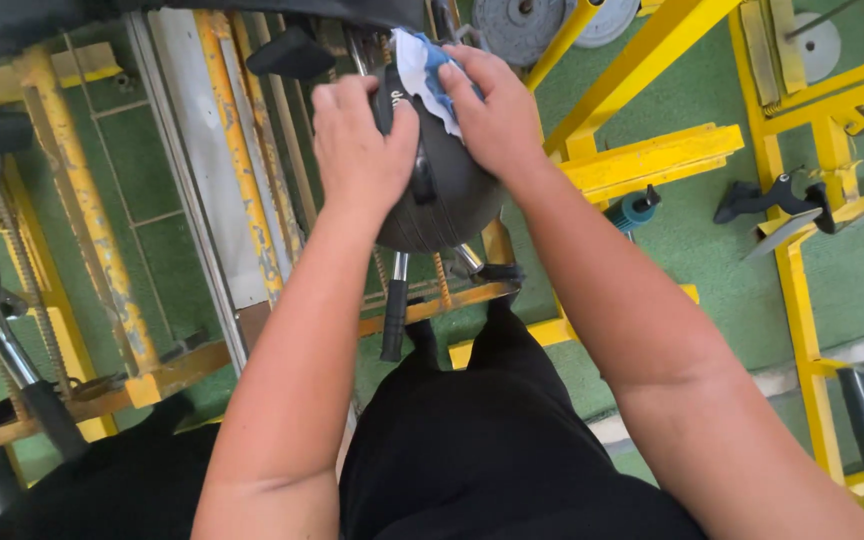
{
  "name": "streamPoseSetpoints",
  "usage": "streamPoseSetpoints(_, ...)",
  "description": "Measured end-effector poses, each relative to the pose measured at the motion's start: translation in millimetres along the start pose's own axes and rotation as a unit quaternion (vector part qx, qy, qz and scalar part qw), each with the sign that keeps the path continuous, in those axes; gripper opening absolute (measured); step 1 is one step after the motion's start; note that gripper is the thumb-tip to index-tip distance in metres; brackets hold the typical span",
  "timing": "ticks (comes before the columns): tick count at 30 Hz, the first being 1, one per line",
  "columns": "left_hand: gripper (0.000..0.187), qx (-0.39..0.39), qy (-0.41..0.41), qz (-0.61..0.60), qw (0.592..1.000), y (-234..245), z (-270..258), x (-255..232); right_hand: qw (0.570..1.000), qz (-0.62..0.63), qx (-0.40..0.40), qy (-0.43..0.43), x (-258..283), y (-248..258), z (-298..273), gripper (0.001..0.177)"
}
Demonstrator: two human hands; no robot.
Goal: Wiping down a medicine ball and gym machine components with a cleaning cloth and solution.
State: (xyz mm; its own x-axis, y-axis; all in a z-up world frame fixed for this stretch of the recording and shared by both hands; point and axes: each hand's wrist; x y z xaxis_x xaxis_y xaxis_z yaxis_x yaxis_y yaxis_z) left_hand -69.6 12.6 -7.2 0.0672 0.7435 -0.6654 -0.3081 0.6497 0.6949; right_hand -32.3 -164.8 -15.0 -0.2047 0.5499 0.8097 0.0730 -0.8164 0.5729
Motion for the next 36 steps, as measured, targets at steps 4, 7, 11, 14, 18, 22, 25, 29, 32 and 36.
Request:
streamPoseSetpoints(4, 0.051, 0.043, 0.052, -0.023, 0.997, -4.0, 15.8, 18.0, 0.994, -0.073, -0.035, 0.074, 25.0, -9.2, -72.4, 0.04)
streamPoseSetpoints(7, 0.067, 0.067, 0.022, 0.013, 0.997, -5.6, 22.2, 21.2, 0.971, -0.177, -0.015, 0.16, 19.1, -18.8, -132.6, 0.063)
streamPoseSetpoints(11, 0.06, 0.121, 0.018, 0.01, 0.992, 3.0, 8.6, 13.6, 0.954, -0.197, 0.018, 0.225, 6.8, -6.7, -130.3, 0.066)
streamPoseSetpoints(14, 0.055, 0.113, 0.003, -0.002, 0.994, 5.9, -4.3, 12.6, 0.977, -0.123, 0.01, 0.173, 4.4, 4.7, -83.7, 0.055)
streamPoseSetpoints(18, 0.057, 0.077, -0.017, 0.003, 0.997, 13.6, -36.5, 4.1, 0.95, 0.27, 0.079, -0.139, -47.2, -4.2, -27.5, 0.05)
streamPoseSetpoints(22, 0.066, 0.074, 0.038, -0.024, 0.996, 18.5, -40.3, 40.3, 0.884, 0.371, 0.081, -0.273, -42.9, -6.2, -48.3, 0.054)
streamPoseSetpoints(25, 0.08, 0.117, 0.181, -0.045, 0.975, 26.9, -44.9, 84.2, 0.734, 0.49, 0.081, -0.463, -46.1, -30.6, -85.3, 0.057)
streamPoseSetpoints(29, 0.093, 0.233, 0.367, -0.244, 0.867, 60.0, -44.3, 70.9, 0.649, 0.624, 0.128, -0.415, -64.0, -52.1, -98.1, 0.059)
streamPoseSetpoints(32, 0.092, 0.252, 0.348, -0.337, 0.838, 67.7, -39.0, 65.7, 0.627, 0.663, 0.13, -0.389, -47.9, -41.5, -87.5, 0.059)
streamPoseSetpoints(36, 0.073, 0.19, 0.201, -0.447, 0.851, 78.4, -10.6, 50.6, 0.676, 0.661, 0.055, -0.322, -59.6, -21.7, -46.0, 0.056)
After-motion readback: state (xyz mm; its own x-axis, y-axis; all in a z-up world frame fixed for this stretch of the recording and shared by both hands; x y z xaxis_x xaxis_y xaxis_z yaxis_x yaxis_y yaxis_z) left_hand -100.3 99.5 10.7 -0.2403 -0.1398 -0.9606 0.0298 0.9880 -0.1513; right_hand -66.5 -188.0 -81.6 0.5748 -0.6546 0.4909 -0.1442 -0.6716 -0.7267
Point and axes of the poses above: each hand's wrist, its own z-axis towards the middle knuckle, its own y-axis out of the back of the hand, x = y × z, and after that the axes turned 5 degrees about x, right-handed
